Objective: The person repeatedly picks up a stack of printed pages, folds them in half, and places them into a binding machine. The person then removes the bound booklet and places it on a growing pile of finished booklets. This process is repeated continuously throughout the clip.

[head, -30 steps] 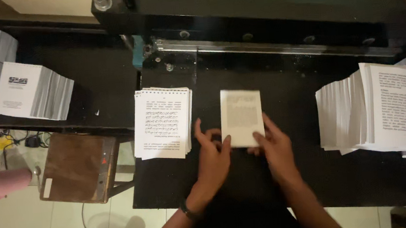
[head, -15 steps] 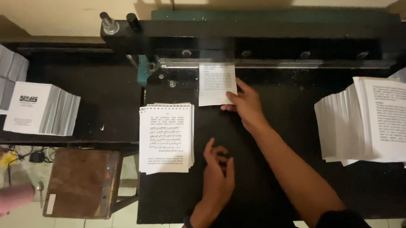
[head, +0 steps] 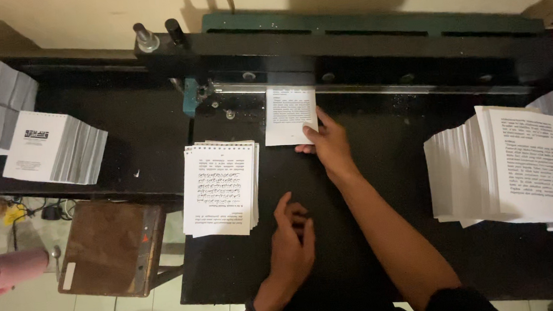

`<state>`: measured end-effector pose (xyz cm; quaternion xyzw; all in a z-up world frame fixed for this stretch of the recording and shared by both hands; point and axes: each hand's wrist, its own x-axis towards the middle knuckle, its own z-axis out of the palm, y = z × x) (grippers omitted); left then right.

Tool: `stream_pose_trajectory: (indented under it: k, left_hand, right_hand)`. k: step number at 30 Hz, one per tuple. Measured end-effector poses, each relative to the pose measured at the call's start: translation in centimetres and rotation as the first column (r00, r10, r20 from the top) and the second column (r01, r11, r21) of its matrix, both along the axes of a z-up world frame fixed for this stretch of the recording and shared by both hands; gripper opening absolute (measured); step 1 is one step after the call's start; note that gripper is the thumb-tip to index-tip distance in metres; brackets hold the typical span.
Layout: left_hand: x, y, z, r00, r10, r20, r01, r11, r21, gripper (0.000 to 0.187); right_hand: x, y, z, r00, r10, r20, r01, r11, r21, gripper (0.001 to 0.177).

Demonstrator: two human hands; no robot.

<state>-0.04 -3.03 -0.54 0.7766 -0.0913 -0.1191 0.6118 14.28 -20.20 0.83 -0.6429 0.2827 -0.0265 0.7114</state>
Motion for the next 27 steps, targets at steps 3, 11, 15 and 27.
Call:
stream_pose_trajectory:
  k: [3, 11, 15, 27]
  left_hand:
    - [0.1, 0.2, 0.7, 0.999, -0.016, -0.052, 0.015, 1.000, -0.021, 0.063]
    - [2.1, -0.8, 5.6, 0.957, 0.030, 0.287, 0.016, 0.988, -0.155, 0.020]
    - [4.5, 0.3, 9.7, 0.959, 0.050, 0.279, -0.059, 0.998, 0.025, 0.032]
    - [8.2, 11.6, 9.9, 0.923, 0.342, 0.176, -0.377, 0.895, 0.238, 0.048]
  right_hand:
    - [-0.2, 0.1, 0.9, 1.000, 0.009, 0.019, -0.009, 1.000, 0.006, 0.067]
    - [-3.1, -2.0, -4.6, 0.996, 0.035, 0.079, -0.025, 0.993, -0.117, 0.048]
    - [-11.4, 1.5, 4.4, 0.991, 0.126, 0.045, -0.094, 0.893, -0.439, 0.053]
    - [-19.5, 0.0, 15.1, 0.944, 0.326, 0.050, -0.159, 0.583, -0.797, 0.043]
